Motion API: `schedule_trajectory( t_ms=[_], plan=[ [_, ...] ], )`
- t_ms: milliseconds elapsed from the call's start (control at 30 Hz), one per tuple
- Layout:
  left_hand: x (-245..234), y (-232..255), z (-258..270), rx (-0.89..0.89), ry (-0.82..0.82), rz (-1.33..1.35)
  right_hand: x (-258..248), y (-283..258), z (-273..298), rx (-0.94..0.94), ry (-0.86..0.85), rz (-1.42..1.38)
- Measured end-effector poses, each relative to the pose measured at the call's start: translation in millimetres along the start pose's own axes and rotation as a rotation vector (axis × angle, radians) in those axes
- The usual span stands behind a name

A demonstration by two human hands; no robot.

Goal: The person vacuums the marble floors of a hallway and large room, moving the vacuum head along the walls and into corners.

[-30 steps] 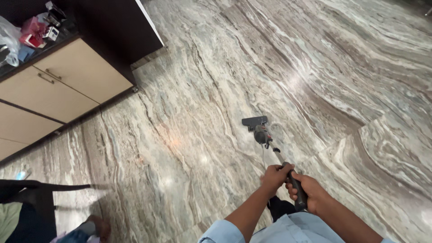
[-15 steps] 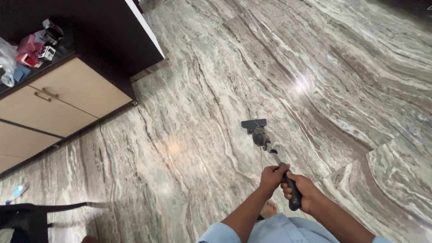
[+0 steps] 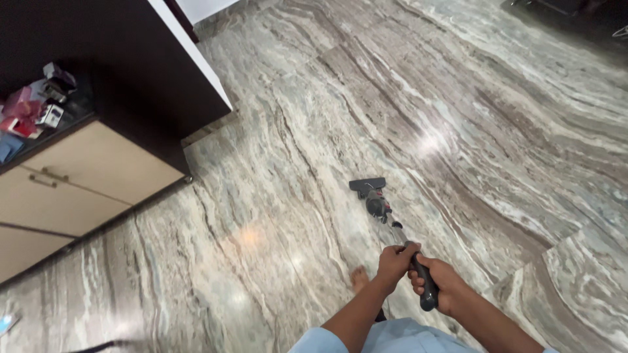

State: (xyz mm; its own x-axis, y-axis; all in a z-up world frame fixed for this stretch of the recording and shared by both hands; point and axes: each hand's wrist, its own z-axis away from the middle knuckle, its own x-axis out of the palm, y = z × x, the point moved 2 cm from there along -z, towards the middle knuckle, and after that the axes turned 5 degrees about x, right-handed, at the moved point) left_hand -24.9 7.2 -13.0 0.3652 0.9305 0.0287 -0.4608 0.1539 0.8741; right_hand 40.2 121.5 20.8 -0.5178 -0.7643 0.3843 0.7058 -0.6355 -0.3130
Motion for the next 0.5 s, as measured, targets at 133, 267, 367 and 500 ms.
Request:
schedule_trajectory(
  t_ms=[133,267,367,500],
  plan=[
    [-14,15,-29,-0.002,-0.021,0.007,19,-21,-18,0.001,0.017,-0.015],
    [-30,38,-48,-0.015,-0.05,-0.003,41,-43,-28,-0.005,0.057,-0.02],
    [-39,50,-64,-0.024,-0.079,-0.037,54,-58,-38,-0.019,0.059,-0.033],
    [-50,54,-94,0.033,-0.113,-0.056,62,-74,-59,-0.032,0.028,-0.027]
  ],
)
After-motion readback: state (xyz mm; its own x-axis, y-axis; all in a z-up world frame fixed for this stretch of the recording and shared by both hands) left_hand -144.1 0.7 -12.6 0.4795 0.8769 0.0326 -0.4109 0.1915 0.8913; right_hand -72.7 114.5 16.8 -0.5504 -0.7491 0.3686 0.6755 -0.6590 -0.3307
